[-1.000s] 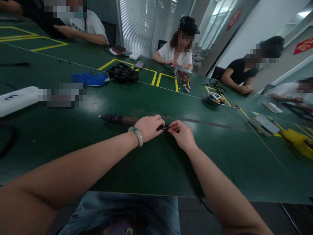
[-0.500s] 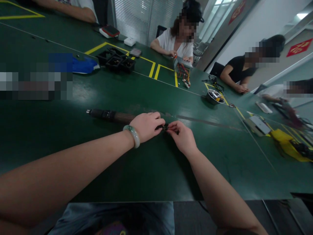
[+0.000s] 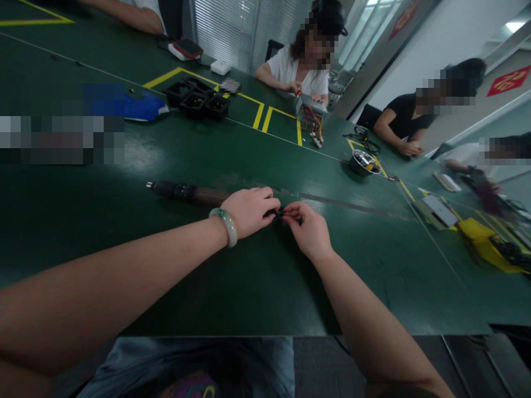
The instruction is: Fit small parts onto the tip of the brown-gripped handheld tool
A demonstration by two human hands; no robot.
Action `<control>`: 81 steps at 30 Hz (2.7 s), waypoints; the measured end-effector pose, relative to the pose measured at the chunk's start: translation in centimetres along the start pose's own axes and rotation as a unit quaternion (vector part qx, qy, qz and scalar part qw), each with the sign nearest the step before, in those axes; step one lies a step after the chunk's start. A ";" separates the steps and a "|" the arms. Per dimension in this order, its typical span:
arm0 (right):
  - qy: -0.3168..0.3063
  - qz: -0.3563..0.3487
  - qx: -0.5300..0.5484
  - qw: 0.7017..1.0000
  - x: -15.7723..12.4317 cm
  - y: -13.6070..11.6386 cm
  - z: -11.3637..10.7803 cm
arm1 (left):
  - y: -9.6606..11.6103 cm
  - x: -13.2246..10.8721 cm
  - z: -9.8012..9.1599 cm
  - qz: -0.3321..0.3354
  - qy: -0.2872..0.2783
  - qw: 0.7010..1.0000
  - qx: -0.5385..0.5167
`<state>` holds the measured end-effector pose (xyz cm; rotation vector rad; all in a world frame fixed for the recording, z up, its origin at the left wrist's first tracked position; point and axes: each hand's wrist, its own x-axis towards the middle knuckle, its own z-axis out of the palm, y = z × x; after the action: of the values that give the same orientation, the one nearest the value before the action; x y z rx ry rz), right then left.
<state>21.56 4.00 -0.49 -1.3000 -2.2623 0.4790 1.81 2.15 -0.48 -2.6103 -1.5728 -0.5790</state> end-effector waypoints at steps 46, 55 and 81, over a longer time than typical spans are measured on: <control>0.000 0.003 0.002 1.000 0.8 0.2 1.7 | 4.0 -2.9 -0.4 0.360 -0.114 0.891 -0.254; 0.002 0.005 0.005 1.000 0.7 0.2 1.7 | 4.6 -3.4 0.7 0.343 -0.174 0.883 -0.268; -0.053 -0.127 -0.091 0.986 1.0 -0.3 0.5 | 4.4 -3.3 0.7 0.336 -0.170 0.880 -0.289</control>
<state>20.67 4.68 -0.49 -1.0668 -2.5667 0.2603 4.44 -2.59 -1.51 -3.5680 -0.4257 -0.6069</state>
